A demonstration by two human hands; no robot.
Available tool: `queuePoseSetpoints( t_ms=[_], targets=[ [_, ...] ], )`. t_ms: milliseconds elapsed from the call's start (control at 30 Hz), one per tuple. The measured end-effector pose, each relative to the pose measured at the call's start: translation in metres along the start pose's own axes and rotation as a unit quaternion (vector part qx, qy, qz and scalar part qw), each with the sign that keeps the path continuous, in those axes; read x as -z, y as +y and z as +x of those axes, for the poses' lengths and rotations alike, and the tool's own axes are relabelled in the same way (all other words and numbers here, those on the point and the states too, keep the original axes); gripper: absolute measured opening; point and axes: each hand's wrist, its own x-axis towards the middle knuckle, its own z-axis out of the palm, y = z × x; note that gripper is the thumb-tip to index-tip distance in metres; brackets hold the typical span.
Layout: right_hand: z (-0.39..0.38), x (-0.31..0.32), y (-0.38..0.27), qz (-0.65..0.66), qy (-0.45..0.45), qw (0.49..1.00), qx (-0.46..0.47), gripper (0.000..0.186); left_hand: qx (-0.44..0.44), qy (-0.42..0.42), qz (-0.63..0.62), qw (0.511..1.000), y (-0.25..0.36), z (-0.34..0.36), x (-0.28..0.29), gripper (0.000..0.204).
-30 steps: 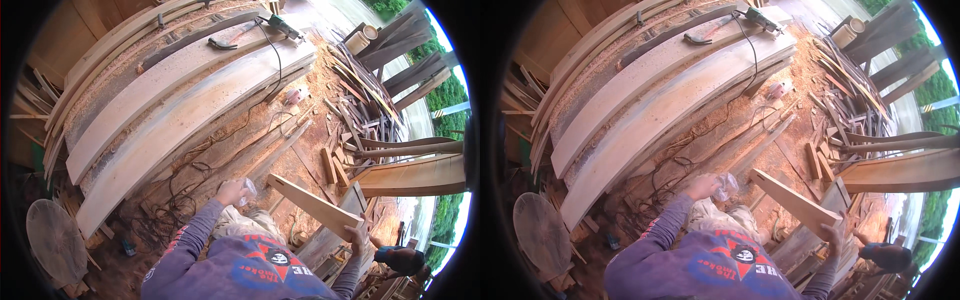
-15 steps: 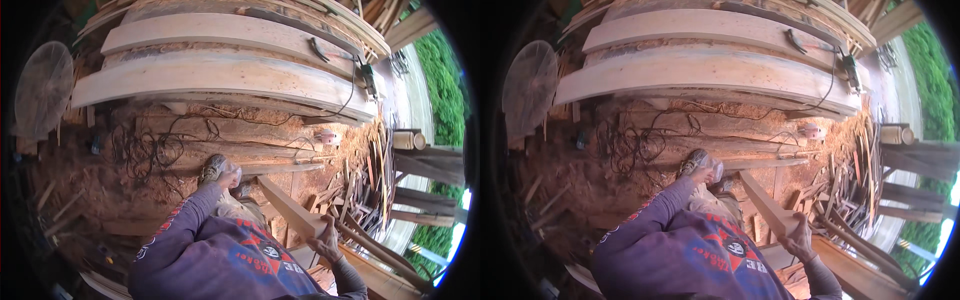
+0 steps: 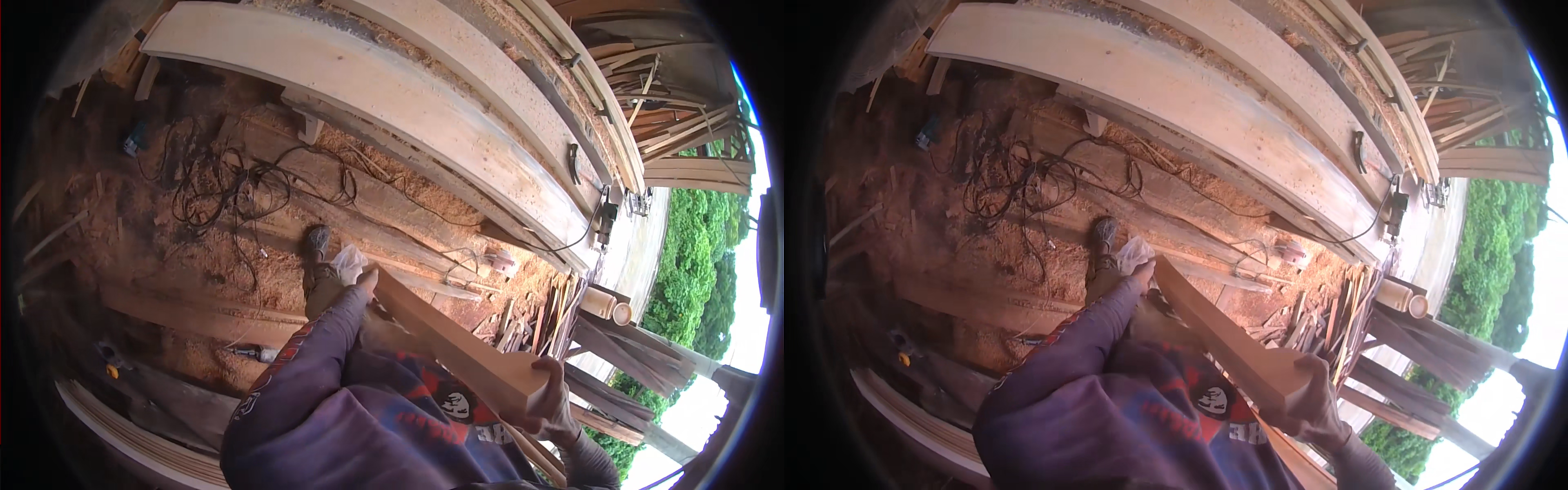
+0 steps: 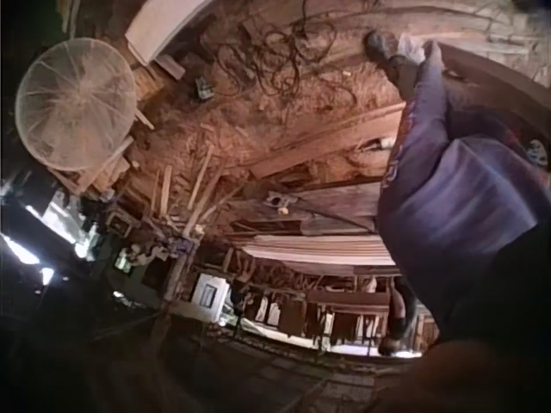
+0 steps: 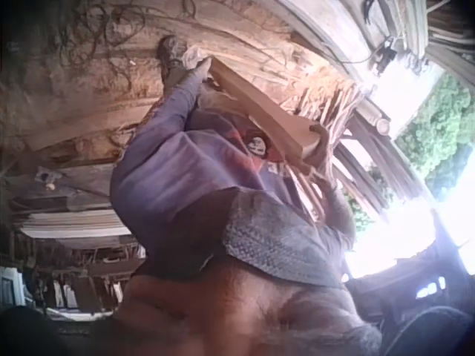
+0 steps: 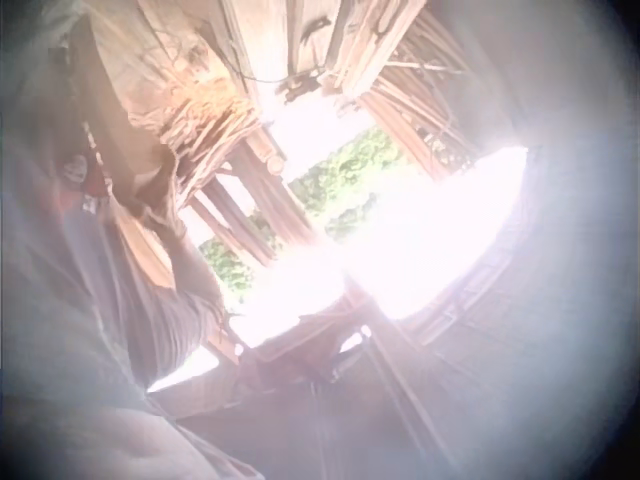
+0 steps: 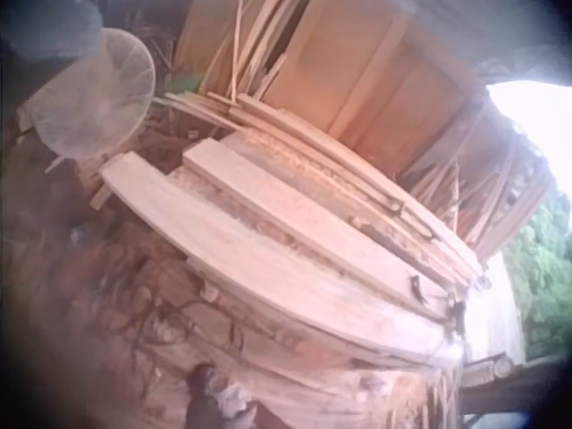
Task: The person uses a handheld router to cut a groove into a piece of wood, moving the tool along the length of the board while holding it in place by hand.
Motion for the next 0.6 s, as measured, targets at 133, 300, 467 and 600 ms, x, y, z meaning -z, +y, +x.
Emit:
queuePoseSetpoints(
  t_ms=[133,300,467,600],
  targets=[
    [0.006,-0.01,0.005,-0.069,0.009,0.992,0.11,0.08,-0.03,0.021,-0.071,0.997,0.018,-0.025,-0.009,0.056],
    [0.007,-0.004,0.03,-0.032,0.08,0.992,0.094,0.082,-0.048,-0.129,-0.238,0.961,0.073,-0.039,0.014,0.067],
    [0.007,0.037,0.073,0.009,0.116,0.984,0.138,0.079,-0.294,-0.352,-0.425,0.78,0.089,0.028,-0.007,0.073],
    [0.012,0.103,0.147,0.088,0.139,0.975,0.146,0.063,-0.401,-0.313,-0.443,0.738,0.107,0.055,-0.009,0.078]
  ],
)
